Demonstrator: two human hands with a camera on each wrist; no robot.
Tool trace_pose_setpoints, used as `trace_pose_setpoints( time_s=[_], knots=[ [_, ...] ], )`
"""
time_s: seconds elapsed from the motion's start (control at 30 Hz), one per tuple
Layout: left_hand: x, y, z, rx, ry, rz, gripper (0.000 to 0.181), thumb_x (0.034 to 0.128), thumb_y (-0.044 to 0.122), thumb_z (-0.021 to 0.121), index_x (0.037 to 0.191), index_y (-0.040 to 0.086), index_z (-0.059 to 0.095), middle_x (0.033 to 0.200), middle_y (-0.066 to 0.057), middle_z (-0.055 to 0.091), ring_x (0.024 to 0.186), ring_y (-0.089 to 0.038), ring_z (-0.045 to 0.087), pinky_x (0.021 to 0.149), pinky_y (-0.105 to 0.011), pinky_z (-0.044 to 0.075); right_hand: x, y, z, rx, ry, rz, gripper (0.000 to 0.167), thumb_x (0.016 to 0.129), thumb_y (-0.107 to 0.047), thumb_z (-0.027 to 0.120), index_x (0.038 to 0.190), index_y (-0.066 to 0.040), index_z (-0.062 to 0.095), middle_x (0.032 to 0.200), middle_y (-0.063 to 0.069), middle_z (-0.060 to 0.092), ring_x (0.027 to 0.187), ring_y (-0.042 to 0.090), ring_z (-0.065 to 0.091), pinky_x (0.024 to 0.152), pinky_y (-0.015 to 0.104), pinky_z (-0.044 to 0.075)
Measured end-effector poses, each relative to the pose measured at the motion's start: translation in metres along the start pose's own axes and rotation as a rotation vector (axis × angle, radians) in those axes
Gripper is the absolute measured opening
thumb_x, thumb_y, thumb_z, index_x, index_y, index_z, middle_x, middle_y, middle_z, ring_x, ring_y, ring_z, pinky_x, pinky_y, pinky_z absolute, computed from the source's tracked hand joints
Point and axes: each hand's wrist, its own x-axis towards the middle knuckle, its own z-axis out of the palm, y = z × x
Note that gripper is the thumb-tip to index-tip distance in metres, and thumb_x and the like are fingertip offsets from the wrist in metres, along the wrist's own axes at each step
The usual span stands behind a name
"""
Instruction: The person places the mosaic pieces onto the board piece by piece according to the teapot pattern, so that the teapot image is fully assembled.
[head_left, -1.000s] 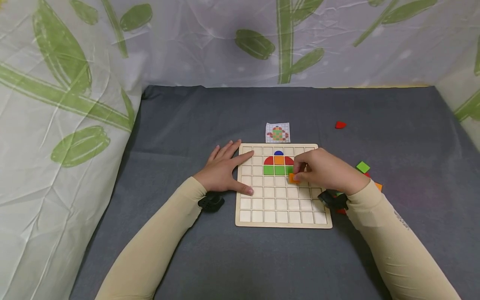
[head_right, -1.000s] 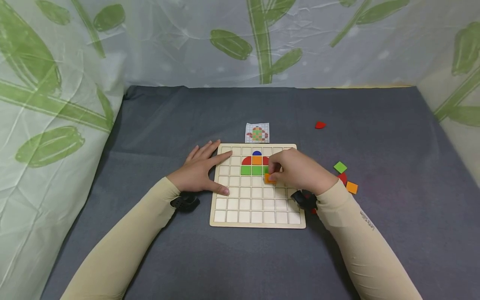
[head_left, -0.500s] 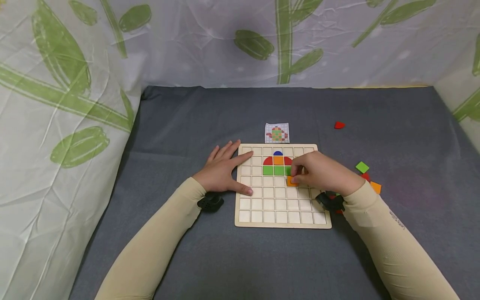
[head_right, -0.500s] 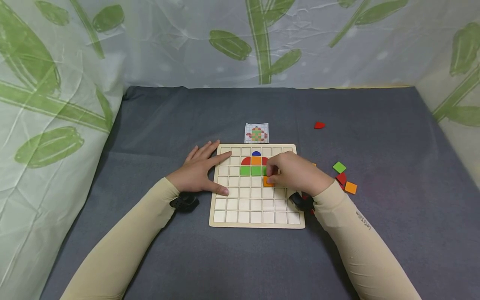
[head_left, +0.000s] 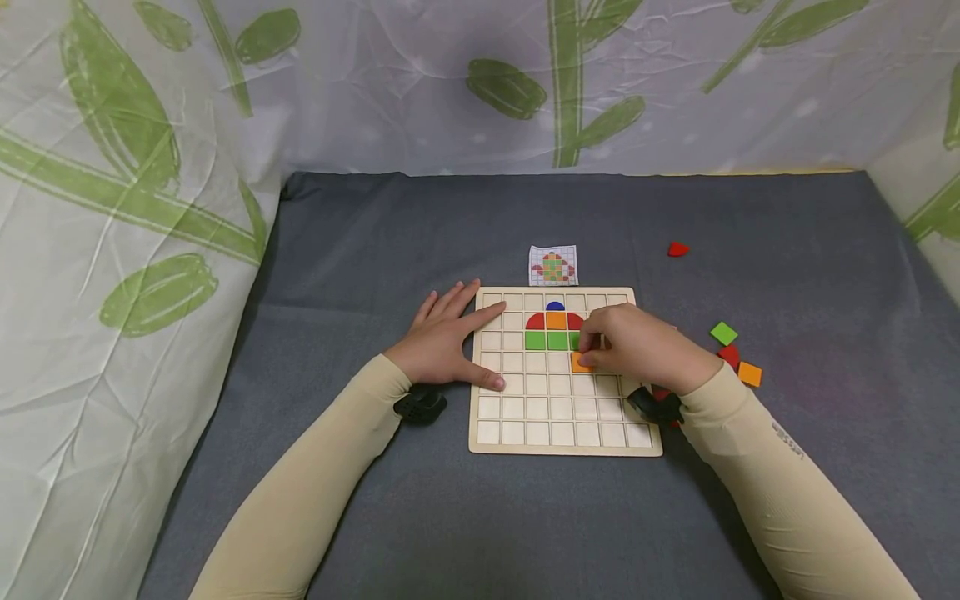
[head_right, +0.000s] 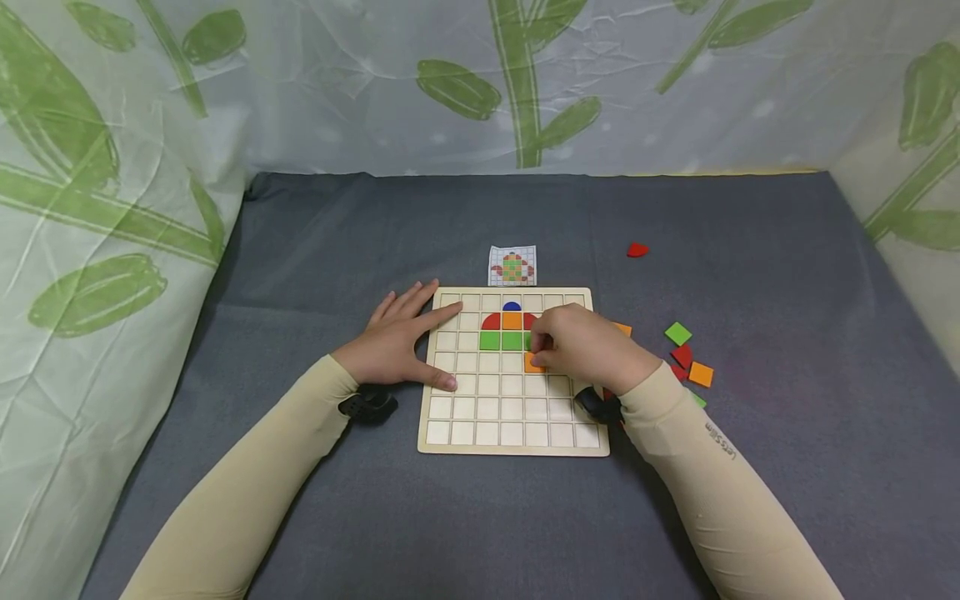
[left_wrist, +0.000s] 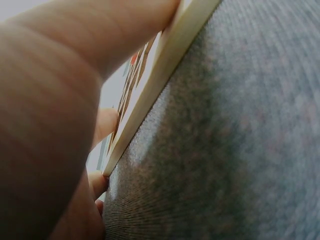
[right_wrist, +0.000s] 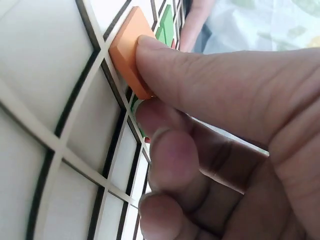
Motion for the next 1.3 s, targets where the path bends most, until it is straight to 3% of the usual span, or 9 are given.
trace_pose_setpoints(
  time_s=[0.23,0.4,0.7,1.07,1.3],
  knots=[
    [0.0,0.0,0.001,0.001,0.008,-0.004,0.116,0.075,0.071,0.085,0.168,0.035,0.025,0.178,-0.004,-0.005,0.164,-0.029,-0.007,0.129,-0.055,-0.01,0.0,0.0,-0.001,-0.003,-0.03,0.024,0.016,0.09,-0.011,0.084,0.078,-0.017,0.074,0.076,-0.007,0.064,0.07,0.014,0.055,0.062,0.031,0.048],
    [0.0,0.0,0.001,0.002,0.008,-0.003,0.116,0.0748,0.071,0.085,0.168,0.035,0.025,0.178,-0.004,-0.005,0.164,-0.029,-0.007,0.129,-0.055,-0.01,-0.005,0.003,-0.009,0.013,-0.007,0.026,0.016,0.089,-0.006,0.083,0.079,-0.016,0.075,0.075,-0.006,0.065,0.067,0.014,0.055,0.061,0.032,0.048],
    [0.004,0.002,0.0,0.024,-0.01,0.015,0.117,0.0742,0.073,0.084,0.168,0.036,0.025,0.178,-0.003,-0.005,0.164,-0.027,-0.007,0.129,-0.055,-0.01,-0.024,0.019,-0.031,0.046,0.0,0.149,0.006,0.092,-0.013,0.082,0.097,-0.014,0.08,0.088,-0.003,0.072,0.074,0.016,0.059,0.064,0.033,0.051],
    [0.002,-0.002,0.001,0.011,-0.006,0.004,0.117,0.0741,0.073,0.084,0.168,0.036,0.024,0.178,-0.003,-0.005,0.164,-0.028,-0.008,0.128,-0.056,-0.011,-0.036,0.068,-0.056,0.126,-0.032,0.319,0.024,0.094,-0.022,0.082,0.114,-0.009,0.077,0.102,0.004,0.073,0.084,0.021,0.064,0.074,0.035,0.055],
    [0.001,-0.003,0.002,0.012,0.004,-0.006,0.117,0.0744,0.074,0.083,0.168,0.037,0.025,0.178,-0.003,-0.005,0.164,-0.027,-0.007,0.129,-0.055,-0.01,-0.044,0.095,-0.062,0.15,-0.023,0.348,0.027,0.095,-0.022,0.081,0.115,-0.005,0.075,0.102,0.004,0.075,0.088,0.021,0.067,0.073,0.031,0.054]
  ],
)
